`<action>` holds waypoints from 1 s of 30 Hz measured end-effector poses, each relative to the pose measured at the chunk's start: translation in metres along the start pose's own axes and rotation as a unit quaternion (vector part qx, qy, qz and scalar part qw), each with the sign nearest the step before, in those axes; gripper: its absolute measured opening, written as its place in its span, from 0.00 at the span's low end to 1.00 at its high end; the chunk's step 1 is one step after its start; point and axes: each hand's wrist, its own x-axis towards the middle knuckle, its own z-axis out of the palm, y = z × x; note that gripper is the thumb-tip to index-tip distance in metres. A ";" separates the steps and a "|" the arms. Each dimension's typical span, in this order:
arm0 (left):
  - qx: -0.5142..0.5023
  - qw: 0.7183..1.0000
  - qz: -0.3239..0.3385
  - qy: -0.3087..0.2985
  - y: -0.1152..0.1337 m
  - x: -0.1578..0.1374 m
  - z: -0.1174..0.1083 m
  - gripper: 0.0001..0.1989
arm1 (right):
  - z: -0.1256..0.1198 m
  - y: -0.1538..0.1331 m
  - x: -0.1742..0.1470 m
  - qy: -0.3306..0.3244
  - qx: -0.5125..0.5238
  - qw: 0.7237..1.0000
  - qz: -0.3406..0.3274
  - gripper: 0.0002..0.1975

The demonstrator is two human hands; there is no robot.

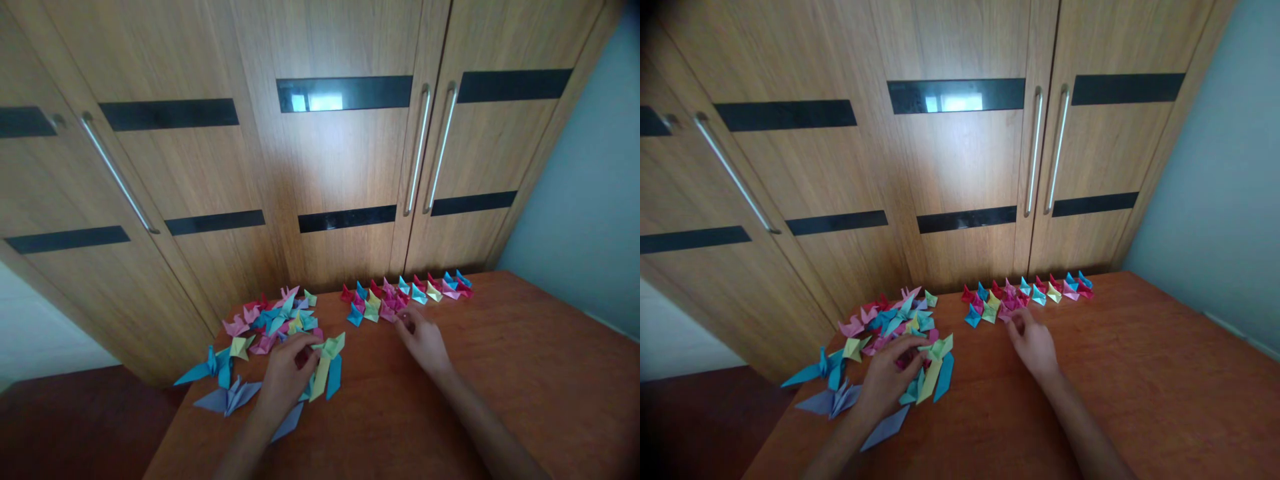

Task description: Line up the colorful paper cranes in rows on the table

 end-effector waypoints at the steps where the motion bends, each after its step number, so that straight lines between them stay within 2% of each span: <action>1: -0.009 1.000 -0.003 -0.001 -0.001 -0.003 0.000 0.07 | 0.004 -0.011 -0.007 -0.023 0.082 0.995 -0.043 0.19; 4: -0.040 0.999 -0.019 -0.017 0.001 -0.013 0.002 0.08 | 0.021 -0.044 -0.032 -0.144 0.244 0.950 -0.129 0.15; 7: -0.074 0.996 -0.032 -0.034 0.005 -0.021 0.006 0.08 | 0.037 -0.062 -0.051 -0.201 0.270 0.929 -0.151 0.11; 13: -0.167 0.982 -0.090 -0.010 0.002 -0.027 0.014 0.09 | 0.041 -0.065 -0.058 -0.204 0.275 0.929 -0.141 0.11; 20: -0.260 0.953 -0.152 -0.033 -0.006 -0.031 0.022 0.07 | 0.031 -0.072 -0.057 -0.174 0.291 0.926 -0.169 0.11; 24: -0.256 0.955 -0.147 -0.018 -0.005 -0.030 0.023 0.06 | 0.032 -0.071 -0.058 -0.165 0.292 0.925 -0.181 0.11; 30: -0.227 0.966 -0.120 -0.017 -0.004 -0.031 0.024 0.05 | 0.030 -0.068 -0.060 -0.166 0.246 0.941 -0.160 0.12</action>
